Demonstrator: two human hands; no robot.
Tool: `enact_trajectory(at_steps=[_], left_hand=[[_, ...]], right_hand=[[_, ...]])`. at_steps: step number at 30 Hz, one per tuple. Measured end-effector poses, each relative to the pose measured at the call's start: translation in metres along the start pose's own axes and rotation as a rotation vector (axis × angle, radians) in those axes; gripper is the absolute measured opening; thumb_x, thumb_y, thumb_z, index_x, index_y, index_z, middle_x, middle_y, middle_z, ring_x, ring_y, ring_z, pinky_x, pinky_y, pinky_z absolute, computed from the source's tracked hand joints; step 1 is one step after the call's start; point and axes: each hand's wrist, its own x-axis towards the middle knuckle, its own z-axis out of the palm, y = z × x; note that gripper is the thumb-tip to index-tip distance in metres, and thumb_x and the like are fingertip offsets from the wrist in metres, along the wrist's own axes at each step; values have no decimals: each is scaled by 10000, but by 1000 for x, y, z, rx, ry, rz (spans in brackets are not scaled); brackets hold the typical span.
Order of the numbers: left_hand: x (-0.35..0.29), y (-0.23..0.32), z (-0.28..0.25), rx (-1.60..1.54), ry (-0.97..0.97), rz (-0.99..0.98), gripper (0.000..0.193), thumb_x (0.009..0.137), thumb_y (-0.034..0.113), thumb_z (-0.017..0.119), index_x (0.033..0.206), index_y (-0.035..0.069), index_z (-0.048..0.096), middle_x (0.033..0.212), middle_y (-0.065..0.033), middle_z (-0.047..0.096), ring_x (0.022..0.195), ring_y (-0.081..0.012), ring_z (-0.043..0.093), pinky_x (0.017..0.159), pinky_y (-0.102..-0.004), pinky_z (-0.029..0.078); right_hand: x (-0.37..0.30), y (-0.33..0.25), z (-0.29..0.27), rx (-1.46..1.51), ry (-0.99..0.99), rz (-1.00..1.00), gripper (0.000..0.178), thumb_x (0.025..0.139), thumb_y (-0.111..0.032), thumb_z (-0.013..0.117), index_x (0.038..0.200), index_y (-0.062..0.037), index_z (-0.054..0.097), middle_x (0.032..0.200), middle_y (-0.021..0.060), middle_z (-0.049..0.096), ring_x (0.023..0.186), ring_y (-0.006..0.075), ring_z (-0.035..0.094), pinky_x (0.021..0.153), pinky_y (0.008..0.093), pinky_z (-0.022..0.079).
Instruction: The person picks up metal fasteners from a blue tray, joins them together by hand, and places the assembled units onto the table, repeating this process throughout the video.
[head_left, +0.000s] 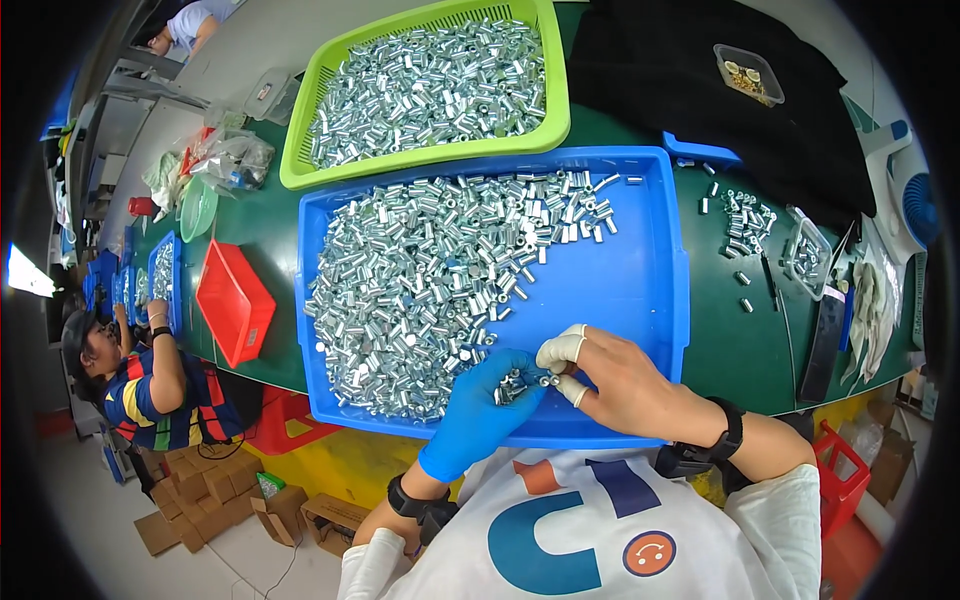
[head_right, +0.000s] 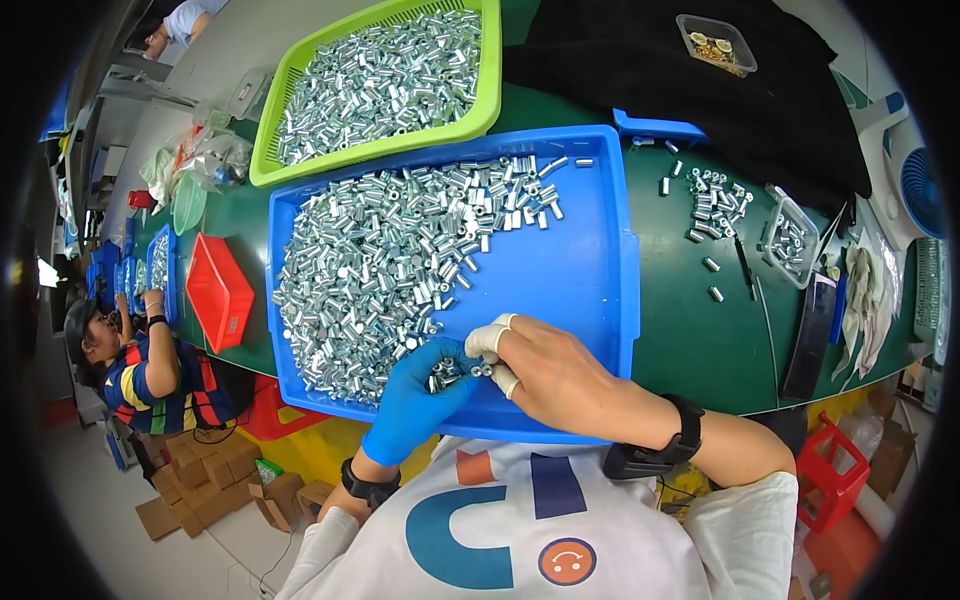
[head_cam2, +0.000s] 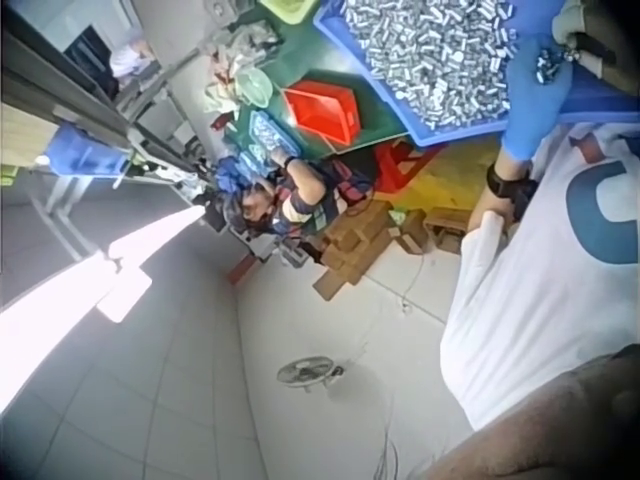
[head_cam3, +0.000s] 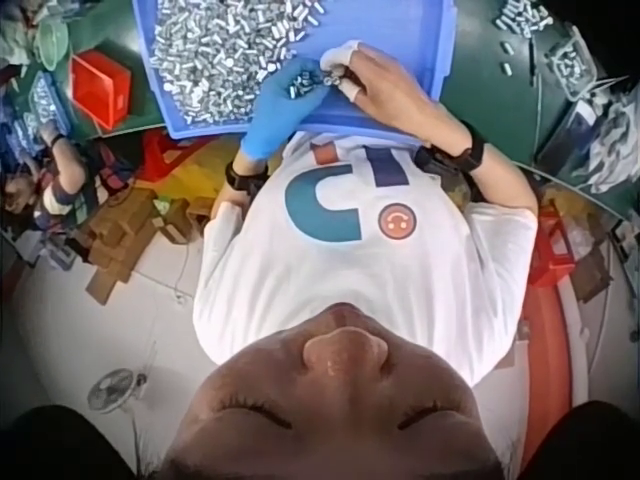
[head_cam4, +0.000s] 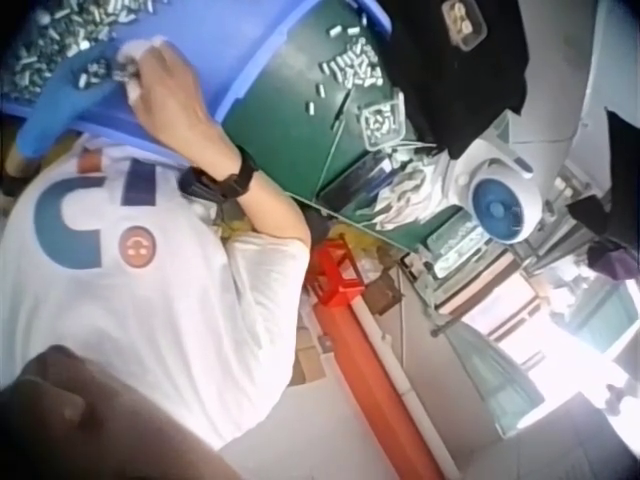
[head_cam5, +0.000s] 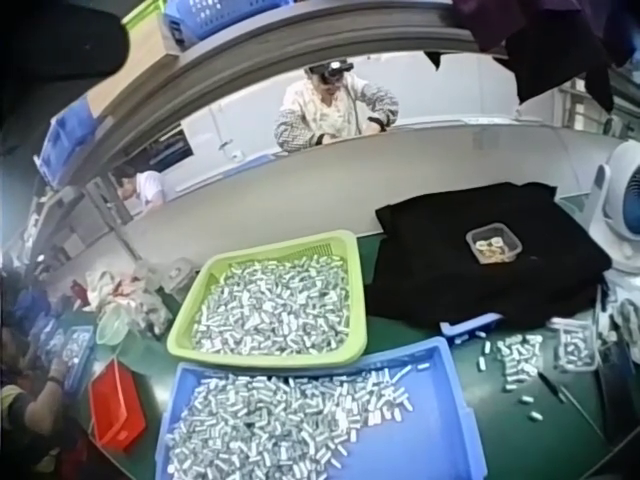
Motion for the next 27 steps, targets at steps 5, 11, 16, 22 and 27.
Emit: enact_trajectory(at_steps=[5, 11, 16, 22, 27], left_hand=[[2, 7, -4, -266, -29, -139, 286, 826, 93, 627, 1101, 51, 562, 927, -54, 605, 775, -97, 572, 687, -255, 479], [0, -21, -19, -561, -48, -144, 319, 846, 23, 601, 1157, 45, 533, 1006, -43, 585, 825, -111, 570, 727, -244, 477], [38, -16, -47, -1052, -23, -30, 237, 860, 51, 587, 1097, 54, 572, 920, -24, 594, 760, -95, 583, 665, -226, 488], [139, 89, -111, -410, 405, 364, 158, 879, 222, 563, 899, 74, 614, 704, -1, 561, 639, -67, 542, 504, -203, 398], [199, 89, -142, 469, 640, 525, 223, 861, 254, 609, 921, 46, 658, 802, -70, 641, 687, -206, 611, 628, -312, 480]], right_hand=[[7, -8, 0, -11, -16, -49, 319, 756, 54, 658, 1036, -45, 543, 937, 112, 597, 791, 251, 613, 687, 325, 507], [42, -20, -24, 29, -169, -104, 310, 790, -35, 663, 1084, -45, 565, 957, 109, 617, 810, 258, 625, 685, 323, 510], [79, 4, -31, -283, -237, -144, 335, 781, -95, 660, 1105, -48, 587, 1024, 114, 590, 903, 279, 589, 710, 347, 513], [78, 14, -20, -745, -308, -199, 329, 754, -98, 655, 1078, -63, 604, 1062, 126, 540, 1007, 295, 523, 779, 390, 495], [69, 5, -28, -730, -351, -266, 243, 749, -90, 633, 984, -29, 609, 962, 138, 547, 974, 311, 545, 758, 408, 500]])
